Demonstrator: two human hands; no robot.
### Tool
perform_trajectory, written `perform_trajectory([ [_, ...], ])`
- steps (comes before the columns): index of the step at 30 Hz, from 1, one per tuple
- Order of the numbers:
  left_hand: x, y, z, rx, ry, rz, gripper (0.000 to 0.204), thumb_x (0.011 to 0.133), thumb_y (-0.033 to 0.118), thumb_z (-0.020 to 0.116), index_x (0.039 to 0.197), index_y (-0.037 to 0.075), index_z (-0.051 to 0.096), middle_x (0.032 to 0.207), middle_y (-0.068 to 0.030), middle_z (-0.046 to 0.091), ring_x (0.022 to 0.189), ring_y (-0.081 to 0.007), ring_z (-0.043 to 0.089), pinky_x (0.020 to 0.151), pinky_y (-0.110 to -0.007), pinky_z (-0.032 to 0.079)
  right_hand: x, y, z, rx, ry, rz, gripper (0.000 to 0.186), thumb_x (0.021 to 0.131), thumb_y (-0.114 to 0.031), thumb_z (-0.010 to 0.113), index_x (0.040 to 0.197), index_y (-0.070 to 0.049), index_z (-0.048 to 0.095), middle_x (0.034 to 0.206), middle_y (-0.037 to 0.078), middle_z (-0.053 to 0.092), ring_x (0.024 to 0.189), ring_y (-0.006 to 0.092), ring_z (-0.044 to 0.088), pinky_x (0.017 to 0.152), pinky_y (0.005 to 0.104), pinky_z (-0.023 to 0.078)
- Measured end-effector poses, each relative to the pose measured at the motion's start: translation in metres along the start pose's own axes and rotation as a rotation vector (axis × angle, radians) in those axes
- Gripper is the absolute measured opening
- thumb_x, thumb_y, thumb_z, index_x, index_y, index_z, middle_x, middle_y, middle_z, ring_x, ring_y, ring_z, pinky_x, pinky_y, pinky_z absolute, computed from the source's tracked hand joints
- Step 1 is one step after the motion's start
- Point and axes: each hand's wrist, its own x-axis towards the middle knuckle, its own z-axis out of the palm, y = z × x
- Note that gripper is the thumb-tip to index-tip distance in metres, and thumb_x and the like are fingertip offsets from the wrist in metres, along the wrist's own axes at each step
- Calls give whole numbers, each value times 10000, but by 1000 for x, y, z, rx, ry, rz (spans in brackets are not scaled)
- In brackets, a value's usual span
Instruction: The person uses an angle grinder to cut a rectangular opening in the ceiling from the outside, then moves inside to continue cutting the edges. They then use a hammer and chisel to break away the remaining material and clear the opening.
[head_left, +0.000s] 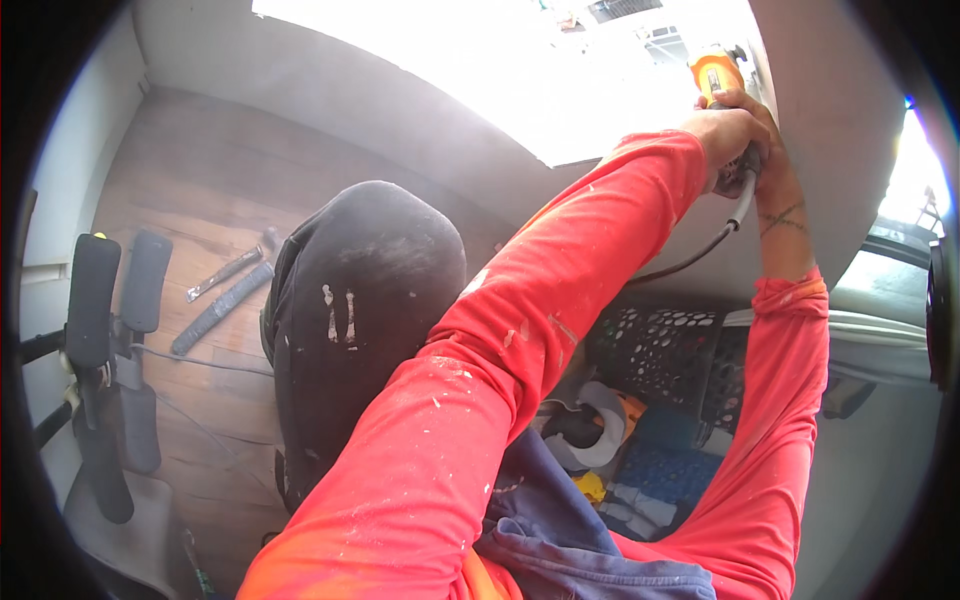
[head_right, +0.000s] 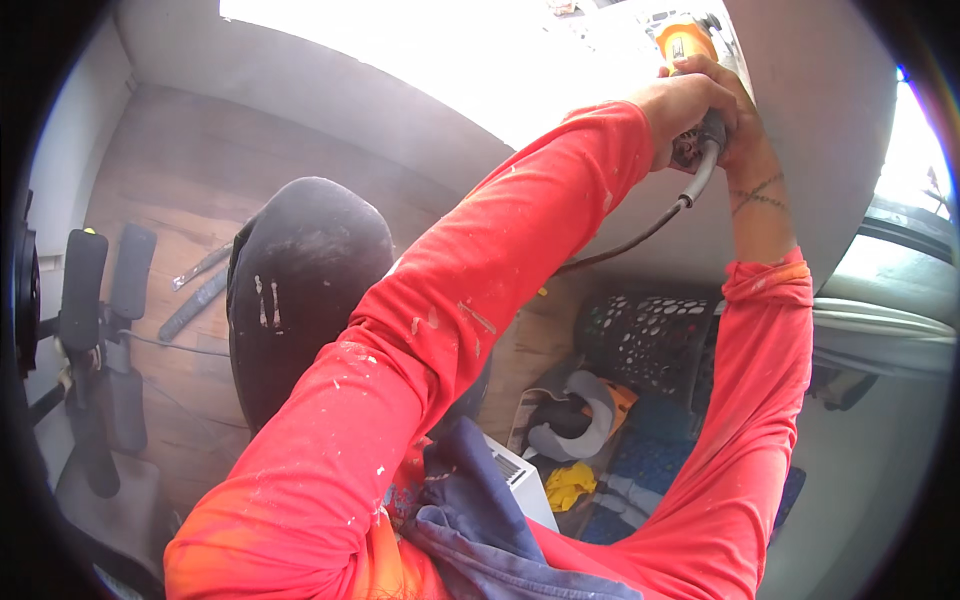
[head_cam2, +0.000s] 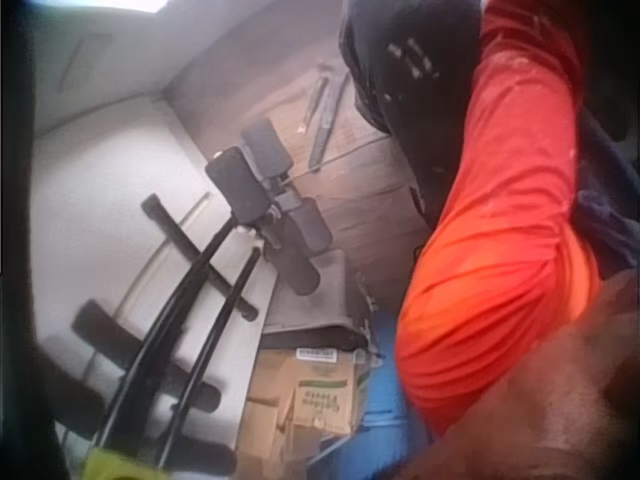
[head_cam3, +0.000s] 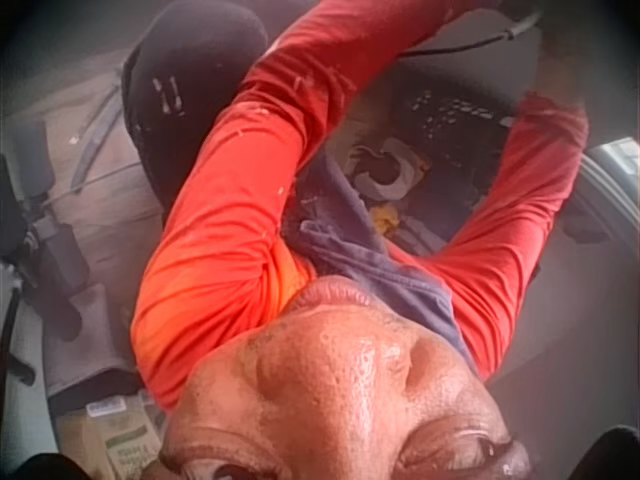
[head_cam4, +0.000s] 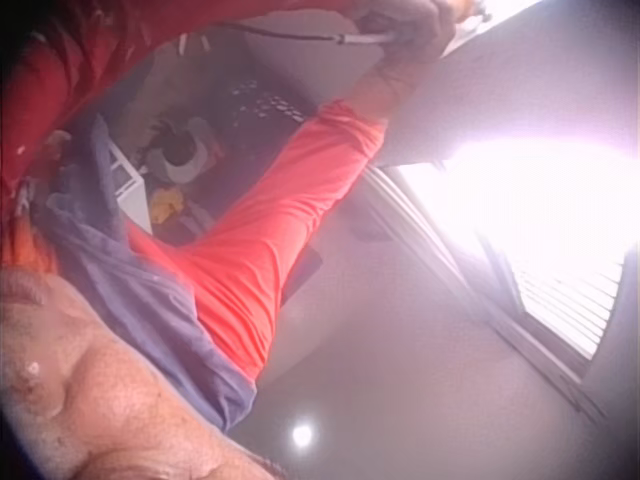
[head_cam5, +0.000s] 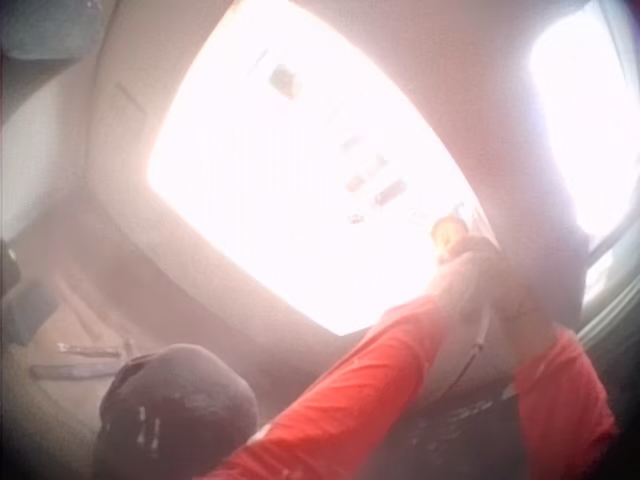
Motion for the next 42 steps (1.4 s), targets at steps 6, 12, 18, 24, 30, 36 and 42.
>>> perform_trajectory([
  [6, 6, 2, 0, -16, 0, -18, 594, 927, 183, 718, 1452, -34, 546, 1424, -182, 570, 1261, -270, 635, 1015, -407, 555, 0, -15, 25, 20, 52, 101, 344, 1013, -244, 688, 1248, 5, 656, 1069, 112, 745, 924, 200, 756, 844, 339, 640],
  [12, 13, 4, 0, -26, -7, -28, 591, 934, 188, 705, 1463, -35, 563, 1465, -190, 559, 1329, -280, 607, 1055, -406, 536, -7, -22, 43, -9, 68, 94, 333, 996, -261, 716, 1202, -4, 668, 1006, 93, 741, 862, 193, 746, 798, 341, 630],
  [18, 28, -2, 1, 92, 11, 21, 575, 933, 200, 693, 1441, -46, 582, 1466, -201, 558, 1359, -289, 574, 1078, -400, 512, -4, -27, 50, -24, 132, 148, 339, 990, -272, 725, 1185, 1, 676, 983, 92, 740, 849, 193, 740, 781, 341, 626],
  [24, 52, -11, 11, 314, 45, 91, 562, 932, 212, 682, 1419, -56, 602, 1467, -212, 557, 1388, -297, 542, 1100, -395, 487, -14, -22, 51, 5, 79, 17, 340, 987, -266, 736, 1188, 1, 680, 988, 95, 744, 844, 197, 748, 791, 344, 635],
  [30, 55, -10, 15, 463, 49, 153, 552, 931, 223, 670, 1398, -67, 621, 1468, -222, 557, 1418, -306, 509, 1123, -389, 463, 0, -27, 47, 36, 187, 117, 335, 978, -252, 751, 1183, 4, 680, 1005, 106, 749, 848, 200, 757, 774, 350, 646],
  [36, 47, 2, 0, 70, -71, -44, 575, 939, 203, 668, 1433, -73, 566, 1498, -220, 528, 1419, -319, 504, 1137, -388, 454, -11, -24, 55, 85, 112, 60, 334, 975, -252, 754, 1175, 5, 679, 985, 108, 744, 828, 205, 755, 748, 352, 648],
  [42, 38, 4, 0, -6, -63, -97, 604, 941, 187, 665, 1467, -75, 521, 1486, -212, 530, 1416, -312, 506, 1138, -379, 459, 0, -29, 52, 19, 238, 123, 335, 971, -264, 755, 1171, -6, 682, 987, 103, 744, 827, 204, 751, 753, 350, 645],
])
